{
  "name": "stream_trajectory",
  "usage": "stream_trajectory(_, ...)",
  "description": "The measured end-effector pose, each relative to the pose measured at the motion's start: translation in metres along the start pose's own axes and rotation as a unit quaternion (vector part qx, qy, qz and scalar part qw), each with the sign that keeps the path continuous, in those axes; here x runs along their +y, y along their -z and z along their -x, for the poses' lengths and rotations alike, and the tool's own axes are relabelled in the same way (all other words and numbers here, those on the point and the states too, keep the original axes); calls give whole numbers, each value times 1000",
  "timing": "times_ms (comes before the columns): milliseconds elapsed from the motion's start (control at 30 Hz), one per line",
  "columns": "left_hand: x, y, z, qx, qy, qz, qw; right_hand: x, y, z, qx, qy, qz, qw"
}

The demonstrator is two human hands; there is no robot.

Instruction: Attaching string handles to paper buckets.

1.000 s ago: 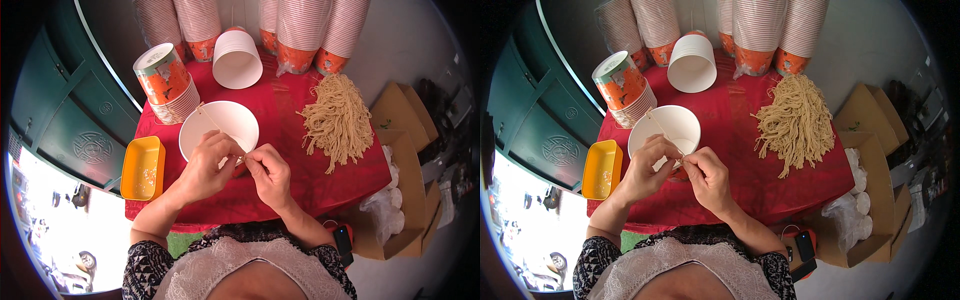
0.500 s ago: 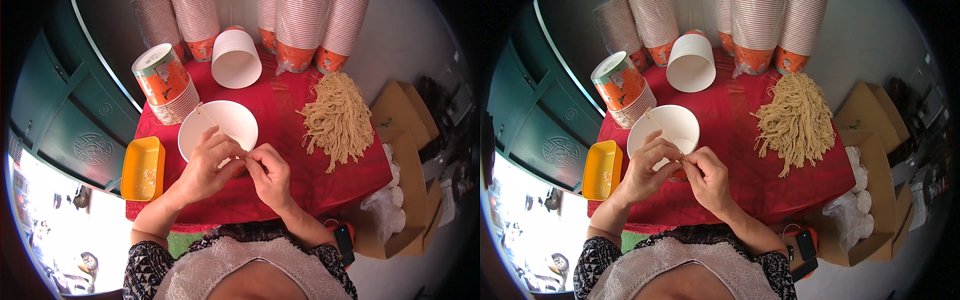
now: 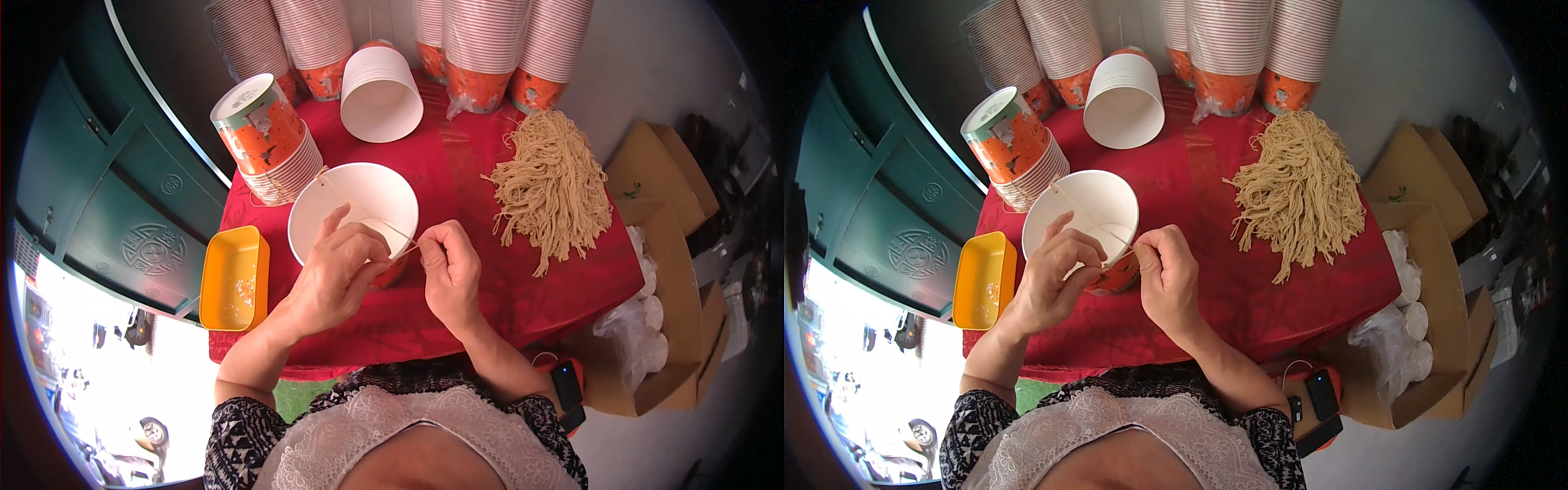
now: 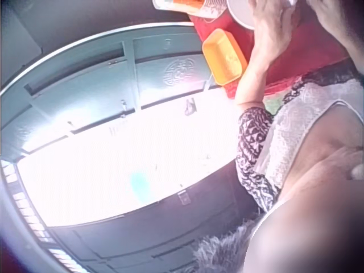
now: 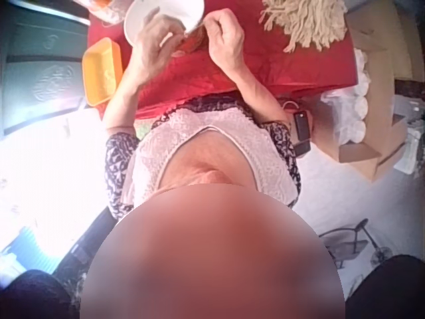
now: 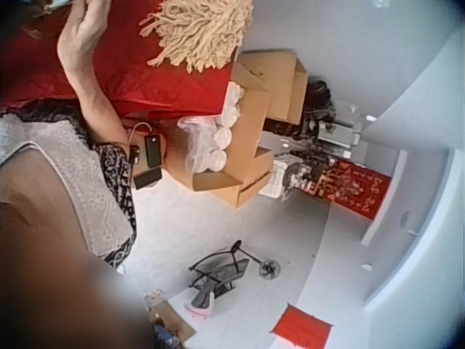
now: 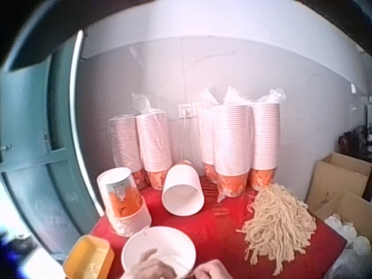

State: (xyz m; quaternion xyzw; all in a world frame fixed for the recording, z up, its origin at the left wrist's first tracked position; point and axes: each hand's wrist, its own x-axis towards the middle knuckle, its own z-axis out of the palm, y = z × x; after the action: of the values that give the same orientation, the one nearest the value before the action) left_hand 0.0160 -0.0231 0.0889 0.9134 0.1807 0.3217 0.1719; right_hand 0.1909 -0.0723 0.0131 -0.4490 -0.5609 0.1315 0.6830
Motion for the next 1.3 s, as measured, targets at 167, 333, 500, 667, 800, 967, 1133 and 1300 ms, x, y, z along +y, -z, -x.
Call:
stream_trajectory(167,0,4,0,-27,-29,-24,999,11,2,1,11,-7,47,999)
stream_trajectory(333,-2,4,1,-35,-43,-36,998,10,3,1,13,-3,94,995)
stream_trajectory(500,-2,9,7,8,-33,-73,997,-1,17,-9,-41,50,203,977)
stream_trajectory(667,6,22,29,148,17,-52,988,-36,28,-15,-120,123,206,963)
stream_trajectory(800,21,15,57,255,98,41,961,-43,20,-17,-222,124,247,935)
stream_trajectory(967,20,0,83,295,153,81,940,-16,11,-13,-96,136,162,973)
stream_trajectory(1133,17,-10,89,363,260,219,868,-18,2,-1,-57,-41,-34,997)
stream_trajectory(1300,8,-2,84,406,205,292,842,-20,-18,3,-54,-57,-173,982)
